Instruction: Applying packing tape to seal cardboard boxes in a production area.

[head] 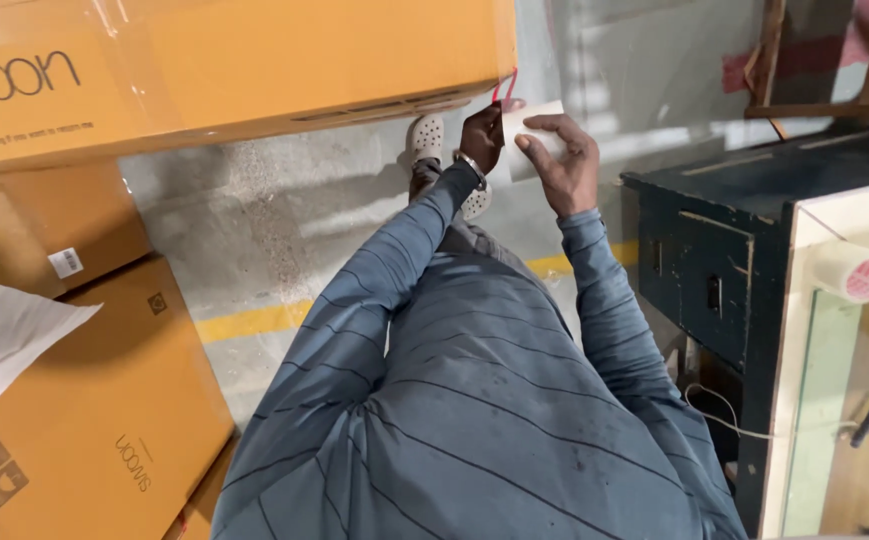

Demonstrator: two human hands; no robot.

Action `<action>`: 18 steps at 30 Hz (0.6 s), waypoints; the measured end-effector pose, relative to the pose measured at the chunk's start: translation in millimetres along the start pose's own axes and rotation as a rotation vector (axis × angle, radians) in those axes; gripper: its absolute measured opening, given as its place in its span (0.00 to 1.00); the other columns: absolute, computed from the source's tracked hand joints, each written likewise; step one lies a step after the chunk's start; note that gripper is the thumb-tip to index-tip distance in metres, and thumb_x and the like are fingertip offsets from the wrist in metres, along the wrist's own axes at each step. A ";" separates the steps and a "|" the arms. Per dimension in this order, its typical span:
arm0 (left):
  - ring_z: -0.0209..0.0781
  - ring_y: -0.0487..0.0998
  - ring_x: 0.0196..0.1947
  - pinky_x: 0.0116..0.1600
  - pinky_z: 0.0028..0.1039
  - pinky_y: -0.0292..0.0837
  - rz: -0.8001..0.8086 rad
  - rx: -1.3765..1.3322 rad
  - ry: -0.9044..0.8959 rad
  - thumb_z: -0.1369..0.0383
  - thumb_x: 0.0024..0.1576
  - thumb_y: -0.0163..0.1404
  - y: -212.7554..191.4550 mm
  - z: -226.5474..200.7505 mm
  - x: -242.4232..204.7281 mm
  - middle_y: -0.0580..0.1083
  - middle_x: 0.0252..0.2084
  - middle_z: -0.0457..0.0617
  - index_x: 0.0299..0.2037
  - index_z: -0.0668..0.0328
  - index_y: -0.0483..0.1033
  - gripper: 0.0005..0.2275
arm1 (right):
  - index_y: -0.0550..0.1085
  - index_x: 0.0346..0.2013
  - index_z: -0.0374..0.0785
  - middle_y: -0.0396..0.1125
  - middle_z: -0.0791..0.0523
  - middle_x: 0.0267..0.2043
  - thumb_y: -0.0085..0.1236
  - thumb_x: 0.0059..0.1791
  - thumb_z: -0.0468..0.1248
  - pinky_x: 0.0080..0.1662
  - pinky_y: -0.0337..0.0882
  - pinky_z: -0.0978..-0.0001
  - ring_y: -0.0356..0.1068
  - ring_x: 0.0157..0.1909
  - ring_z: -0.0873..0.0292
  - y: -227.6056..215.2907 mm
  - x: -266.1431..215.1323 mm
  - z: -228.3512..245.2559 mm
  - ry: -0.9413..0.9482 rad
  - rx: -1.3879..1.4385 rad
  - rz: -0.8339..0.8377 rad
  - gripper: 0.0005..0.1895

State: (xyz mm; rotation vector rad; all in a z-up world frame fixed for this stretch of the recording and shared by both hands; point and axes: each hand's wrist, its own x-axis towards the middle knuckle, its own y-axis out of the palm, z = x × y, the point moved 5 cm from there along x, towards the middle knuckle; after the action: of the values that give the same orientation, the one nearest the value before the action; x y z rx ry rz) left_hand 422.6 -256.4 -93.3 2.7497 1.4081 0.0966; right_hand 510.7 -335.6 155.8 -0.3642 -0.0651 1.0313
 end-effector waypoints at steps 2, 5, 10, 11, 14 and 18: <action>0.31 0.70 0.32 0.39 0.25 0.66 0.001 -0.557 -0.384 0.69 0.67 0.45 -3.2 41.6 -5.0 0.78 0.38 0.47 0.55 0.72 0.79 0.14 | 0.77 0.45 0.30 0.75 0.54 0.46 0.67 0.52 0.34 0.55 0.69 0.70 0.71 0.49 0.62 6.7 2.3 -12.8 -0.024 0.031 -0.014 0.12; 0.35 0.77 0.27 0.37 0.25 0.75 0.129 0.112 -0.264 0.73 0.57 0.39 -31.2 -8.0 0.4 0.78 0.30 0.48 0.54 0.65 0.78 0.18 | 0.77 0.45 0.30 0.75 0.54 0.46 0.67 0.52 0.34 0.55 0.69 0.70 0.71 0.50 0.62 17.9 4.5 -36.9 -0.041 0.076 -0.027 0.11; 0.39 0.77 0.28 0.38 0.29 0.73 -0.008 -0.094 -0.532 0.67 0.67 0.49 -66.7 69.8 -6.7 0.76 0.32 0.51 0.48 0.68 0.78 0.10 | 0.77 0.45 0.32 0.74 0.55 0.45 0.67 0.51 0.35 0.53 0.70 0.71 0.71 0.49 0.63 36.2 24.9 -60.0 -0.013 0.105 -0.062 0.12; 0.43 0.76 0.29 0.37 0.33 0.70 -0.169 -0.413 -0.682 0.66 0.69 0.53 -76.3 92.9 -14.2 0.75 0.32 0.54 0.47 0.73 0.79 0.12 | 0.77 0.45 0.32 0.74 0.56 0.44 0.67 0.51 0.35 0.52 0.71 0.71 0.71 0.47 0.63 38.5 30.6 -61.8 0.014 0.090 -0.080 0.12; 0.63 0.79 0.36 0.39 0.47 0.74 0.363 1.113 -0.277 0.64 0.45 0.61 -88.2 -68.1 -10.6 0.78 0.36 0.63 0.54 0.63 0.75 0.25 | 0.77 0.45 0.33 0.74 0.56 0.43 0.67 0.51 0.36 0.49 0.72 0.71 0.71 0.45 0.64 39.3 33.6 -69.4 0.046 0.097 -0.092 0.12; 0.59 0.81 0.45 0.50 0.43 0.75 0.475 0.953 -0.222 0.60 0.60 0.56 -60.6 -206.2 5.9 0.79 0.45 0.55 0.48 0.54 0.80 0.11 | 0.77 0.45 0.33 0.74 0.55 0.42 0.67 0.51 0.36 0.49 0.72 0.70 0.71 0.45 0.63 39.9 31.0 -74.6 0.008 0.099 -0.102 0.12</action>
State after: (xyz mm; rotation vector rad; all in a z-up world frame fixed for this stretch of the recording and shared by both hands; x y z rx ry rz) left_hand 360.8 -212.7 108.0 3.5850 0.8174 -1.0930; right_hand 510.3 -310.7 69.2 -0.2726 -0.0247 0.9281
